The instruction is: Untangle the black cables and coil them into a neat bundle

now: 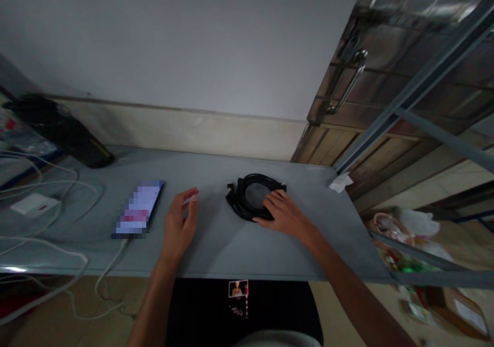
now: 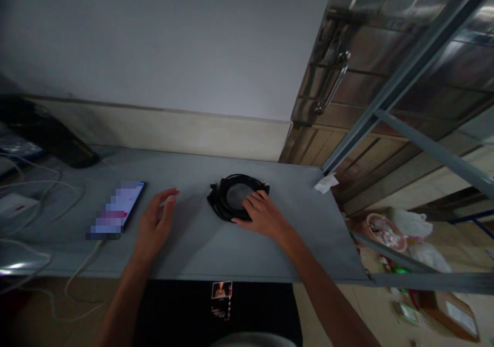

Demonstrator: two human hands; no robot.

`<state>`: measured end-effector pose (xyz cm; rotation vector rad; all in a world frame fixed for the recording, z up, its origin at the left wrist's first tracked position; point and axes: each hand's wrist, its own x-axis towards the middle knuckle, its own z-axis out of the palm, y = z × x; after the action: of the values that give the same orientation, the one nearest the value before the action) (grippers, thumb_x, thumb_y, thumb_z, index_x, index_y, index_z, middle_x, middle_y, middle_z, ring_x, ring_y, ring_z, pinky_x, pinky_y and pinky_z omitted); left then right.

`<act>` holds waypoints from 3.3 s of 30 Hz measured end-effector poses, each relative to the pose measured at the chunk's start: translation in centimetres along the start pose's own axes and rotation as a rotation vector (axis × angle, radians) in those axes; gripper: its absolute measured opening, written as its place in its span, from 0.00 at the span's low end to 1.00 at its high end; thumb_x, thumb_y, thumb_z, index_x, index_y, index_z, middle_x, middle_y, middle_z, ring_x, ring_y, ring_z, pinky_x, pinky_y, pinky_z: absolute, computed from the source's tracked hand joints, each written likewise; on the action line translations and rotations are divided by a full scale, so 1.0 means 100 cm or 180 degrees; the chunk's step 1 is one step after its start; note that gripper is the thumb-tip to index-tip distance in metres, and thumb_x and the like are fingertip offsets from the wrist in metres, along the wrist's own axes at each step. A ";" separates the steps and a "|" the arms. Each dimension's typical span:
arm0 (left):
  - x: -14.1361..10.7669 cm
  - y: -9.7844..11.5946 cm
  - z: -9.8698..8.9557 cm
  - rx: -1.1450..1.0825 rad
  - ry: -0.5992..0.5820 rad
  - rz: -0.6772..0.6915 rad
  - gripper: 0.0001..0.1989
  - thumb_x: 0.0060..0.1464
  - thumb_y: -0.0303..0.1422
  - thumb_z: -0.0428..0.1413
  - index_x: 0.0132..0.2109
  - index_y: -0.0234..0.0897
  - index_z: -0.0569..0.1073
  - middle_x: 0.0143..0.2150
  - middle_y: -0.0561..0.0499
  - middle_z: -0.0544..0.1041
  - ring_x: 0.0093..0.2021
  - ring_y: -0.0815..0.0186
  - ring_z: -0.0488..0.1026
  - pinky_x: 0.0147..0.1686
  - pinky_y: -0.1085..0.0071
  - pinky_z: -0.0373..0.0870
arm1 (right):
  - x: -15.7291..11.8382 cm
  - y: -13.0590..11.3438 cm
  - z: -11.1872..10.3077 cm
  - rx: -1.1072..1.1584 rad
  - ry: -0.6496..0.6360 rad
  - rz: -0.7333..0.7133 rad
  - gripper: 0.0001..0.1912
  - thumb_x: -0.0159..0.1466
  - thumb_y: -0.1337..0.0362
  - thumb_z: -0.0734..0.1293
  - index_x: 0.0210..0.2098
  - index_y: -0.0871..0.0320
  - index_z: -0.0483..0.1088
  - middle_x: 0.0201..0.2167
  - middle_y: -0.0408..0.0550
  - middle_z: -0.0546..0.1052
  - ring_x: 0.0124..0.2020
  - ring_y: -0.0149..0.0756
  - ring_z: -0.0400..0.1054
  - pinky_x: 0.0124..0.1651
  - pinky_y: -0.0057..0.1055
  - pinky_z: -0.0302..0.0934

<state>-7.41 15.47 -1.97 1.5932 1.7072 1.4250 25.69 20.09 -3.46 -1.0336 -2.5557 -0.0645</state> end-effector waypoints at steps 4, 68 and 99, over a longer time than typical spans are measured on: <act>0.001 -0.003 0.002 0.0003 -0.0042 0.0064 0.24 0.76 0.54 0.55 0.60 0.41 0.80 0.61 0.39 0.84 0.61 0.48 0.82 0.64 0.52 0.77 | -0.050 0.028 -0.022 -0.0348 -0.0061 0.0158 0.22 0.80 0.46 0.69 0.45 0.59 0.81 0.43 0.56 0.83 0.50 0.51 0.76 0.63 0.49 0.69; 0.003 -0.021 0.014 0.0877 -0.0406 0.1021 0.15 0.79 0.43 0.56 0.61 0.42 0.78 0.57 0.43 0.84 0.53 0.51 0.85 0.58 0.51 0.81 | -0.116 0.000 -0.045 -0.0338 0.1104 0.1422 0.36 0.77 0.42 0.73 0.73 0.55 0.64 0.70 0.67 0.73 0.71 0.62 0.70 0.71 0.64 0.68; -0.005 -0.025 0.015 0.0365 -0.0709 0.0857 0.16 0.79 0.43 0.54 0.64 0.43 0.76 0.60 0.41 0.83 0.61 0.49 0.82 0.67 0.45 0.78 | -0.142 0.086 -0.049 -0.0622 0.0681 0.1562 0.38 0.83 0.33 0.52 0.43 0.56 0.77 0.36 0.58 0.86 0.37 0.49 0.83 0.42 0.40 0.72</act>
<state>-7.21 16.03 -4.89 2.0245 1.5141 1.2267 42.46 16.11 -4.93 -1.6049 -2.0747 -0.2788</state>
